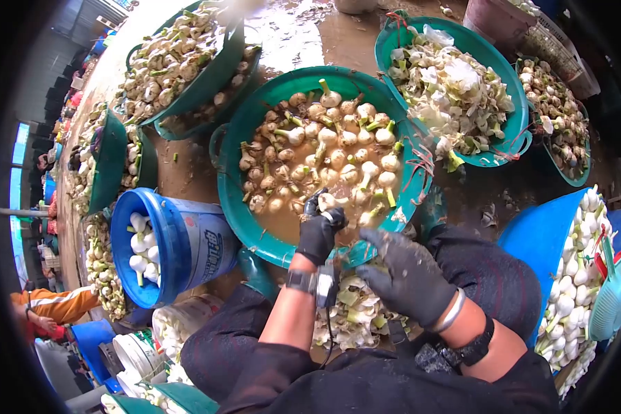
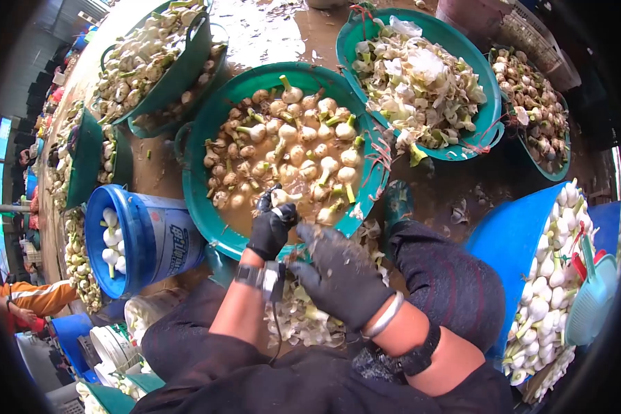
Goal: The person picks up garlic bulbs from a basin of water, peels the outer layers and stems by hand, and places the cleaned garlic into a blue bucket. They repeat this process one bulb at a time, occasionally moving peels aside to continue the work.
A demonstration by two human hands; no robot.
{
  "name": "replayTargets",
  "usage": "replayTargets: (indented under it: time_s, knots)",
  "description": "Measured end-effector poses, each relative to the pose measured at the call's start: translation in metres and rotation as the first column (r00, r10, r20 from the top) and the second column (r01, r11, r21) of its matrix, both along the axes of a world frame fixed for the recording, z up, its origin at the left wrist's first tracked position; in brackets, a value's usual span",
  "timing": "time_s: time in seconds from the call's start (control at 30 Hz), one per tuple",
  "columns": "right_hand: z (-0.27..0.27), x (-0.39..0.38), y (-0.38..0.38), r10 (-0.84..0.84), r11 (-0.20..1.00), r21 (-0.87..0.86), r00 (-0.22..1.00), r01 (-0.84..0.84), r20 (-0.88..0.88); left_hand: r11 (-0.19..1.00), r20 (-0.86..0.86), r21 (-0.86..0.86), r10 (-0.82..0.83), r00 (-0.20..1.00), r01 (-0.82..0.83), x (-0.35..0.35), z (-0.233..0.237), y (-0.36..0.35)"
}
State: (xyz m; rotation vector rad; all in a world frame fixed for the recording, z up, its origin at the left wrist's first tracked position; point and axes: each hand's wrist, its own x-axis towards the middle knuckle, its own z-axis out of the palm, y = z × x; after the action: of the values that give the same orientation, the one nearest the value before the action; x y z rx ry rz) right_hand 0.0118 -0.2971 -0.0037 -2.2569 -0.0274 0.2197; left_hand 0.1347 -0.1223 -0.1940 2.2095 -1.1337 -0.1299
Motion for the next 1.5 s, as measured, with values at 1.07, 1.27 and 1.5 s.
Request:
replayTargets:
  time_s: [1.07, 1.27, 1.5]
  knots:
    - [-0.008, 0.005, 0.038, -0.149, 0.316, 0.909, 0.960, 0.273, -0.237, 0.667, -0.858, -0.374, 0.016, 0.514, -0.644, -0.088, 0.183, 0.025]
    - [-0.006, 0.003, 0.036, -0.127, 0.371, 0.886, 0.960, 0.279, -0.249, 0.616, -0.891, -0.364, -0.013, 0.454, -0.698, -0.085, 0.182, 0.028]
    - [-0.008, 0.001, 0.033, -0.055, 0.286, 0.879, 0.923, 0.380, -0.381, 0.971, 0.091, -0.155, 0.197, 0.976, -0.181, -0.084, 0.181, 0.040]
